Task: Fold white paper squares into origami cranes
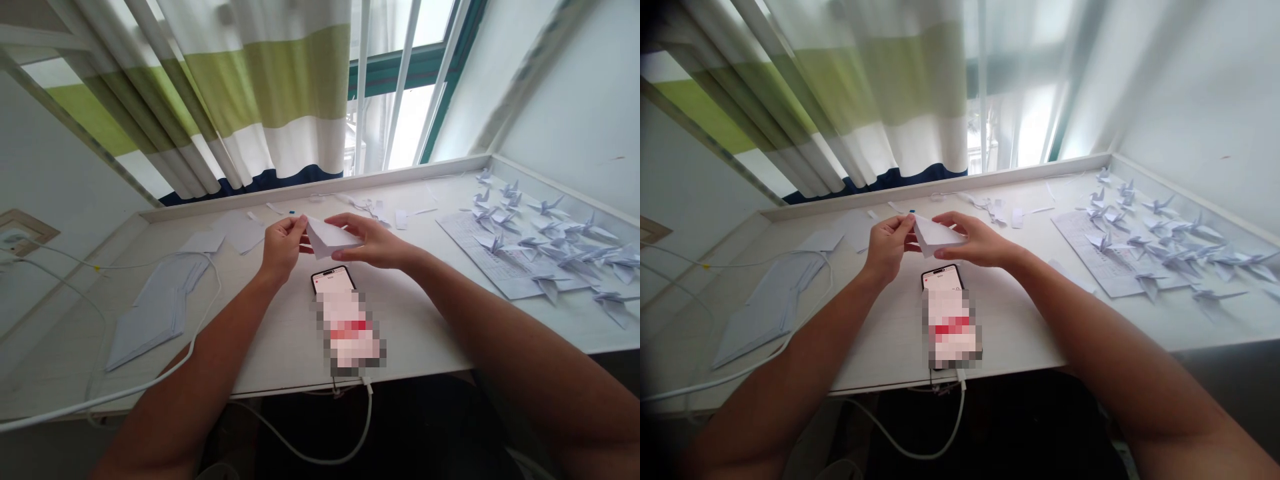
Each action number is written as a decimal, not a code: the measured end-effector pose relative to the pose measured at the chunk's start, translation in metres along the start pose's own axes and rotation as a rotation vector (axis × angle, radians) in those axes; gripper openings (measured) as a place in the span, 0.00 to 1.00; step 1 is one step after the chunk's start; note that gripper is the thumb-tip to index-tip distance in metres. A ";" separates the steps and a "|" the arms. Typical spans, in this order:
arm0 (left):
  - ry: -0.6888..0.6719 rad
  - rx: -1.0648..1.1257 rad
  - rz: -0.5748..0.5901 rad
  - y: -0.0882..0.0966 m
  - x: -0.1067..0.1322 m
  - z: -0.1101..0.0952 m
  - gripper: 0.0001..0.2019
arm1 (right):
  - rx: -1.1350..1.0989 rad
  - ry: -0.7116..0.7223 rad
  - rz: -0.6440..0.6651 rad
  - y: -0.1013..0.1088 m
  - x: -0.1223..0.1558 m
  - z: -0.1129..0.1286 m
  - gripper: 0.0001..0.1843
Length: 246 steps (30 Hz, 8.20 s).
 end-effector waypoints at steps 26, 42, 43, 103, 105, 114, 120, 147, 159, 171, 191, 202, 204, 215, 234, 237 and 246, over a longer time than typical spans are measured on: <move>-0.238 -0.052 0.143 -0.007 0.001 -0.014 0.16 | -0.177 -0.132 -0.233 0.026 -0.001 -0.020 0.30; -0.305 -0.197 -0.181 0.016 0.005 -0.021 0.11 | -0.052 -0.010 -0.316 0.038 0.004 0.004 0.34; -0.341 -0.189 -0.172 0.014 0.007 -0.023 0.09 | -0.108 -0.007 -0.270 0.034 0.004 0.005 0.36; 0.002 0.035 0.559 -0.048 0.026 -0.007 0.25 | -0.303 0.221 -0.427 0.027 0.001 0.006 0.42; 0.008 0.024 0.546 -0.049 0.026 -0.006 0.23 | -0.288 0.221 -0.448 0.029 0.001 0.006 0.39; 0.016 0.019 0.518 -0.047 0.023 -0.002 0.20 | -0.264 0.215 -0.458 0.031 0.000 0.002 0.32; 0.042 0.004 0.526 -0.050 0.024 -0.001 0.20 | -0.250 0.213 -0.469 0.031 0.000 0.004 0.30; 0.001 0.006 0.240 -0.023 0.004 0.006 0.23 | -0.462 0.104 -0.394 0.035 -0.001 0.003 0.12; 0.030 0.020 0.200 -0.022 0.005 0.004 0.24 | -0.328 0.133 -0.433 0.039 0.001 -0.001 0.32; 0.023 -0.040 0.342 -0.035 0.011 0.008 0.21 | -0.174 0.076 -0.614 0.043 0.004 -0.005 0.31; -0.017 -0.027 0.307 -0.022 -0.002 -0.010 0.22 | 0.130 0.252 -0.556 0.046 0.006 0.020 0.13; -0.081 -0.008 0.285 0.005 0.100 -0.106 0.23 | 0.458 0.377 -0.277 -0.048 0.098 0.147 0.26; -0.088 0.052 0.300 0.004 0.130 -0.120 0.24 | 0.493 0.395 -0.265 -0.071 0.124 0.158 0.30; -0.037 0.343 0.168 0.004 0.215 -0.137 0.20 | 0.318 0.449 -0.332 -0.127 0.201 0.166 0.03; 0.001 0.366 0.283 0.012 0.235 -0.119 0.31 | 0.567 0.408 -0.530 -0.118 0.213 0.162 0.08; -0.020 0.317 0.290 0.015 0.239 -0.117 0.25 | 0.528 0.344 -0.480 -0.118 0.212 0.161 0.09; -0.105 0.108 0.275 0.024 0.248 -0.123 0.13 | 0.375 0.295 -0.500 -0.121 0.212 0.165 0.13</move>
Point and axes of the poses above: each hand's wrist, its own x-axis away from the middle knuckle, its own y-axis out of the back of the hand, z = x × y, the point moved 7 cm from there along -x, towards the middle knuckle, and after that the axes turned 13 degrees about -x, right-handed, at the moved point
